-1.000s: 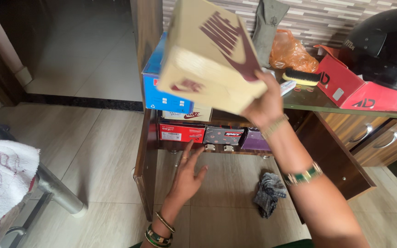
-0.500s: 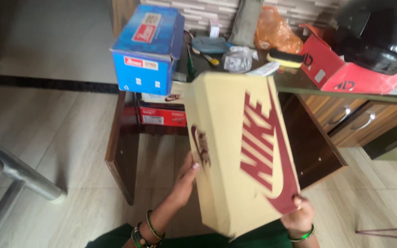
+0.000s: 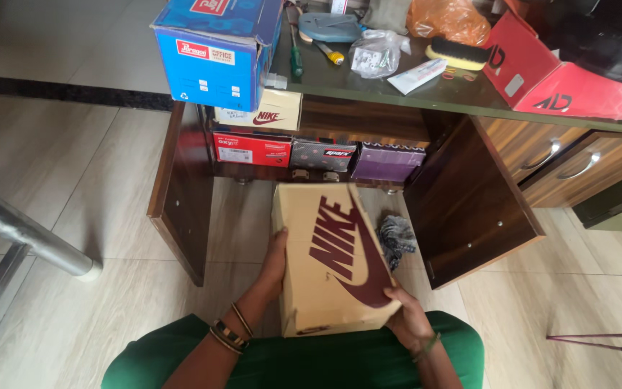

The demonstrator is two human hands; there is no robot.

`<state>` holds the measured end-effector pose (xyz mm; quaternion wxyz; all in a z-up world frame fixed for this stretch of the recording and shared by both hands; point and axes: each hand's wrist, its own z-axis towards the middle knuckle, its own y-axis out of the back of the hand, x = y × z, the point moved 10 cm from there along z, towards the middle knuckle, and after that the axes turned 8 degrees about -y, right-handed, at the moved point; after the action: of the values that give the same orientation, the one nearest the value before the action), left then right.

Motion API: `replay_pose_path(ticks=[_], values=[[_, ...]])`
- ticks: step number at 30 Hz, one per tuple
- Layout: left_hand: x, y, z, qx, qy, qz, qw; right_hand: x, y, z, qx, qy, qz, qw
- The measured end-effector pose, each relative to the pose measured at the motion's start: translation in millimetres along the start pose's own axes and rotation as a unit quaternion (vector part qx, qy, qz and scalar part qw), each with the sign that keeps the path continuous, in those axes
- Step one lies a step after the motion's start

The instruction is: The person organizes shoeboxes in a cabinet by removing items from a clothesline, clearing space in a cabinet, and then rearranging multiple shoeboxes inside the cabinet, occasionally opening boxes to check contents.

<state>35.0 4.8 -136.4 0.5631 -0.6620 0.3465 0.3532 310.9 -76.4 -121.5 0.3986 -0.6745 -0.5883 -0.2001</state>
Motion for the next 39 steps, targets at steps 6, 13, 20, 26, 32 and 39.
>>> replay_pose_path(ticks=[6, 13, 20, 26, 32, 39], values=[[23.3, 27.2, 11.1, 0.012, 0.072, 0.052, 0.996, -11.8, -8.0, 66.2, 0.031, -0.048, -0.144, 0.988], [69.2, 66.0, 45.8, 0.007, 0.037, 0.098, 0.994, -24.9, 10.7, 168.8, 0.054, -0.026, -0.114, 0.992], [56.1, 36.8, 35.2, 0.049, 0.043, 0.163, 0.984, 21.0, -26.8, 108.1, -0.072, 0.075, -0.219, 0.970], [-18.6, 42.4, 40.3, 0.068, -0.003, 0.167, 0.984, 14.8, -155.2, 18.4, -0.082, 0.292, -0.438, 0.846], [-68.6, 86.5, 32.8, 0.018, -0.096, 0.328, 0.940, -29.4, -244.2, -14.6, 0.174, 0.417, -0.421, 0.786], [-54.7, 97.6, 36.7, -0.017, -0.045, 0.389, 0.920, -72.4, -215.4, 60.0, 0.189, 0.169, -0.329, 0.910]])
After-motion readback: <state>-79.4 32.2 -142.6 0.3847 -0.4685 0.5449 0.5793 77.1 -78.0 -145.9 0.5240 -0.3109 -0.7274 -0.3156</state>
